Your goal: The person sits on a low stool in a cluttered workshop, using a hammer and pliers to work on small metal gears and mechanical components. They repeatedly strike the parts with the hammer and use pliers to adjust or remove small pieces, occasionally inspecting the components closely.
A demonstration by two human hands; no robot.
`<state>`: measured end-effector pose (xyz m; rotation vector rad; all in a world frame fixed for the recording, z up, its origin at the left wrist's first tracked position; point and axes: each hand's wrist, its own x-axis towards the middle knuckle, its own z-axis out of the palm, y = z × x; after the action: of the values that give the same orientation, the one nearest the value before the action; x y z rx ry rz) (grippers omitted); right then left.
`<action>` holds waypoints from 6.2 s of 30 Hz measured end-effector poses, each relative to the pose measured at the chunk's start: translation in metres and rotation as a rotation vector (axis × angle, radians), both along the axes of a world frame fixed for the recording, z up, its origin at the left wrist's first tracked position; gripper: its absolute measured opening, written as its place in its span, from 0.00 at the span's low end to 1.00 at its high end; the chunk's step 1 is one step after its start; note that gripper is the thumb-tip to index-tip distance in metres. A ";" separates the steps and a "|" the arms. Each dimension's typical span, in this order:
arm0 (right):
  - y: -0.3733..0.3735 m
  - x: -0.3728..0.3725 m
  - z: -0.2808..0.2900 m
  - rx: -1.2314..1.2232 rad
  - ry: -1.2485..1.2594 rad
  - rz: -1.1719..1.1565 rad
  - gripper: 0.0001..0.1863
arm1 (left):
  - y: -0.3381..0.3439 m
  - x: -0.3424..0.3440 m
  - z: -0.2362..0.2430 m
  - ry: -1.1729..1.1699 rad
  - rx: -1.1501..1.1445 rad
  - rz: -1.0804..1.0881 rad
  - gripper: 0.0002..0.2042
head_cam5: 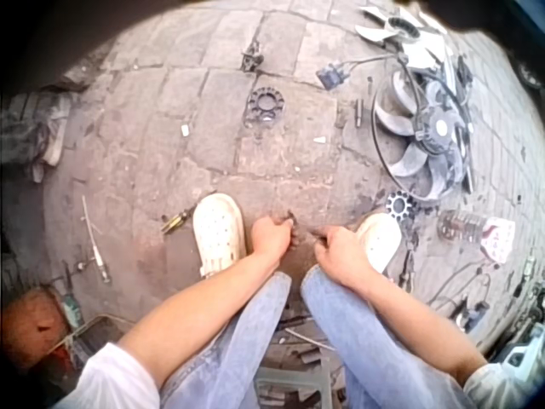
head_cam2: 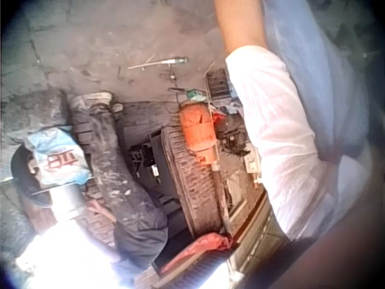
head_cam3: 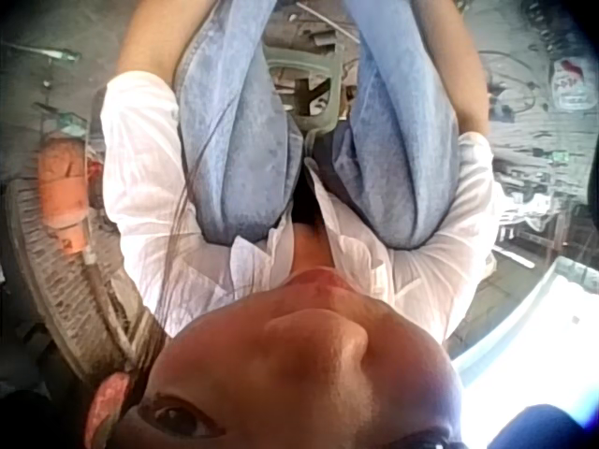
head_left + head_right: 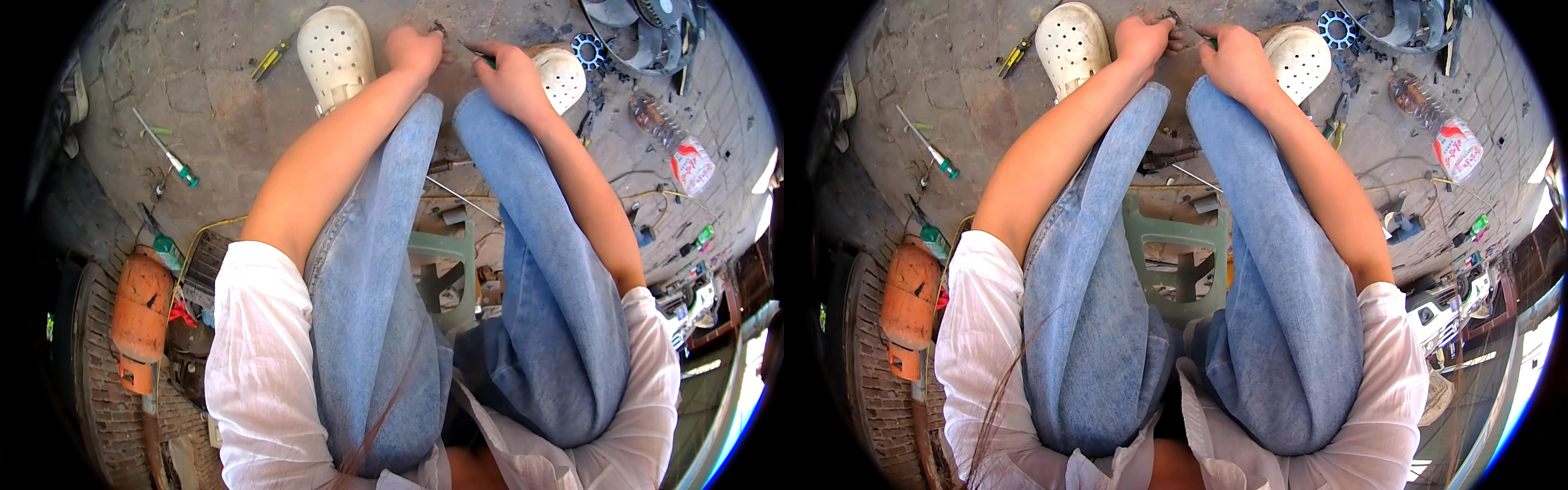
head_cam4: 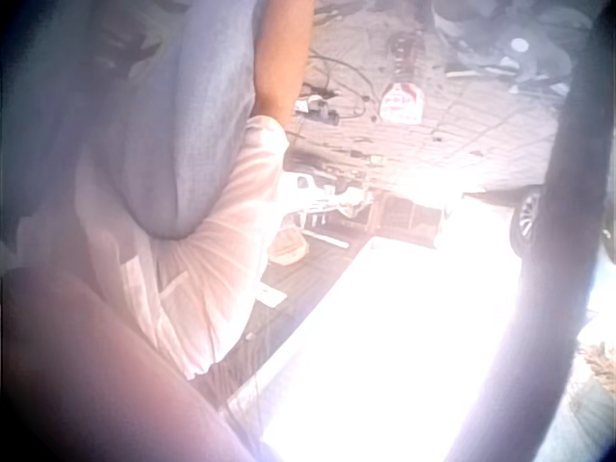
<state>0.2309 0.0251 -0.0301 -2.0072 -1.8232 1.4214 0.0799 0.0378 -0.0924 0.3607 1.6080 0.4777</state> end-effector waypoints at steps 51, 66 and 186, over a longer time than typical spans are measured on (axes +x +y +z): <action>-0.005 -0.009 0.002 -0.045 0.017 -0.066 0.17 | 0.001 0.001 -0.004 -0.019 0.001 0.012 0.08; -0.007 -0.012 -0.003 0.026 -0.008 -0.020 0.17 | 0.001 0.001 -0.004 -0.024 0.011 0.034 0.09; 0.006 -0.035 0.001 -0.470 0.352 -0.780 0.15 | 0.005 0.006 -0.009 0.010 0.006 0.032 0.09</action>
<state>0.1956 0.0311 -0.0294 -2.0901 -0.4810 1.8260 0.0861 0.0423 -0.1013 0.3429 1.6244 0.5057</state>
